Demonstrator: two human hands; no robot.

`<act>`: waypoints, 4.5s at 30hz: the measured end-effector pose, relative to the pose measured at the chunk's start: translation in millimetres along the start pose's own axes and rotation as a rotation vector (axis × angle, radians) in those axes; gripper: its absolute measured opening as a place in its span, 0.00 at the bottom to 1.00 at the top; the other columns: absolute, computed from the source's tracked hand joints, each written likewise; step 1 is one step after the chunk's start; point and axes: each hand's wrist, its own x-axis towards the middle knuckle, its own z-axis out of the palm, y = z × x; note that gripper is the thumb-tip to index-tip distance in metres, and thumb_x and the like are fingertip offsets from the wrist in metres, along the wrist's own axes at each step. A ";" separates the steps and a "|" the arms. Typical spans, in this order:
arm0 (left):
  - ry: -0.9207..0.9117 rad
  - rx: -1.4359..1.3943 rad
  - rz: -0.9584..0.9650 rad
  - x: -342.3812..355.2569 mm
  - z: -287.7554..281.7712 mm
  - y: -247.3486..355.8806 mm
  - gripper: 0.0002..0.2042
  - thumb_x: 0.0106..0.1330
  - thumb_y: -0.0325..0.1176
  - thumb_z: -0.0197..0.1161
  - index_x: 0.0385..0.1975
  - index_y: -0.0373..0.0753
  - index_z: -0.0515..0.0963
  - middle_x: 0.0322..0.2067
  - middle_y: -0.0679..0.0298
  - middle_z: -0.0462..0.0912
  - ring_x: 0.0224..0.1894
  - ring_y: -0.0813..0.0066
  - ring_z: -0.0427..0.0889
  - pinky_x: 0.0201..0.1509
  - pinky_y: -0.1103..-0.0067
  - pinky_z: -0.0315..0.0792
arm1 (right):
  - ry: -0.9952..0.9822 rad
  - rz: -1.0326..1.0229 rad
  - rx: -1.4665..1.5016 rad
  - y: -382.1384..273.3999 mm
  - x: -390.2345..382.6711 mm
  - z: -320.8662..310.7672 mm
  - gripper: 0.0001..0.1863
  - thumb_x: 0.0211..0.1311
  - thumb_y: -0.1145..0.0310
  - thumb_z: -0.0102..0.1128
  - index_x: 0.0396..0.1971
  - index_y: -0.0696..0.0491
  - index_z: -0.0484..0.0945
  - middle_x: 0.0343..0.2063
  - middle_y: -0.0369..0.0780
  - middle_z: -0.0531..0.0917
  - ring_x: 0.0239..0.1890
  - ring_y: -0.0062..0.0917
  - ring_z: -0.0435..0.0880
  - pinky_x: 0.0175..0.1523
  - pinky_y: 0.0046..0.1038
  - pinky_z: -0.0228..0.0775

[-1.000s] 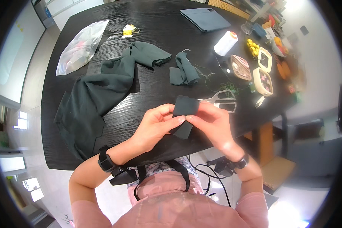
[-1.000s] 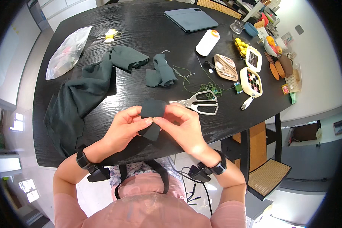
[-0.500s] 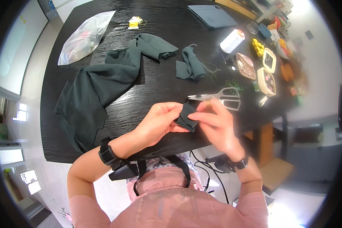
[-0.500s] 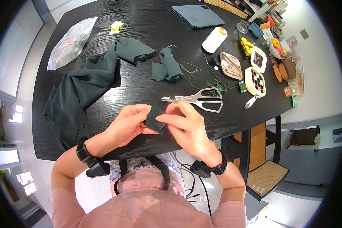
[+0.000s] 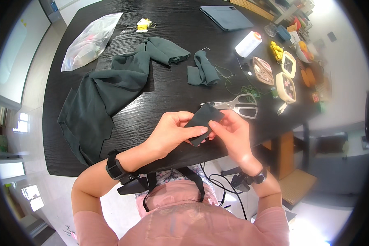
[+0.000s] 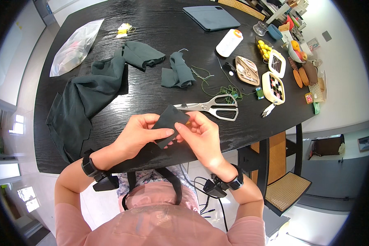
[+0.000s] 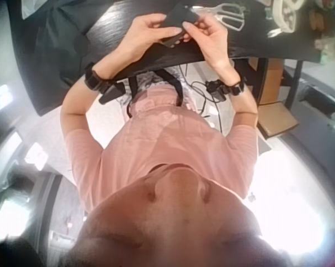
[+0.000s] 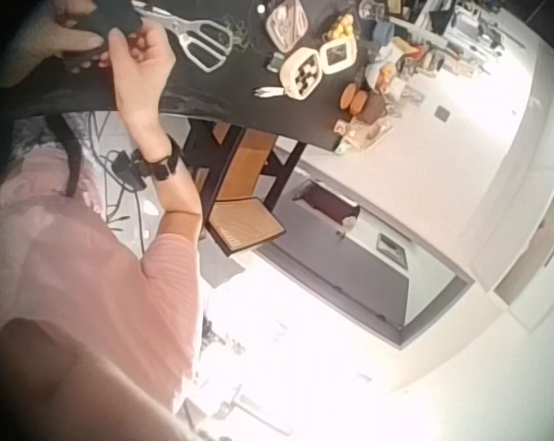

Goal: The person uses shears to cut a strip from a piece of dark green fabric and then cuts several smaller rectangular segments from that strip, leaving them on the table.

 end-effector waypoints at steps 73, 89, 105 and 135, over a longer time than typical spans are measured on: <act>0.118 -0.008 -0.077 -0.8 0.8 9.2 0.29 0.56 0.20 0.68 0.57 0.36 0.64 0.34 0.62 0.85 0.32 0.81 0.83 0.32 0.87 0.75 | -0.295 0.544 -0.213 -19.7 -64.8 -54.3 0.11 0.62 0.69 0.64 0.23 0.57 0.74 0.14 0.30 0.72 0.12 0.09 0.66 0.16 0.15 0.54; 0.156 0.653 0.470 -2.0 -3.8 2.1 0.05 0.60 0.28 0.67 0.28 0.32 0.81 0.35 0.65 0.81 0.29 0.85 0.74 0.33 0.87 0.66 | -0.394 0.507 -0.091 -12.5 -70.8 -60.2 0.12 0.64 0.63 0.61 0.30 0.57 0.73 0.19 0.29 0.72 0.18 0.08 0.68 0.22 0.13 0.60; -0.096 0.306 0.219 -1.7 2.4 2.1 0.06 0.60 0.25 0.66 0.26 0.29 0.76 0.28 0.67 0.74 0.25 0.86 0.73 0.26 0.86 0.70 | -0.368 0.450 -0.049 -9.7 -73.3 -53.6 0.10 0.61 0.68 0.63 0.30 0.57 0.72 0.22 0.29 0.71 0.21 0.07 0.67 0.24 0.12 0.57; 0.162 0.708 0.441 2.9 -5.1 -6.1 0.10 0.54 0.25 0.69 0.25 0.26 0.74 0.38 0.56 0.75 0.23 0.78 0.73 0.26 0.81 0.68 | -0.019 -0.500 -1.251 -10.2 -12.1 -93.5 0.09 0.56 0.73 0.62 0.34 0.58 0.72 0.26 0.45 0.72 0.25 0.41 0.74 0.30 0.36 0.67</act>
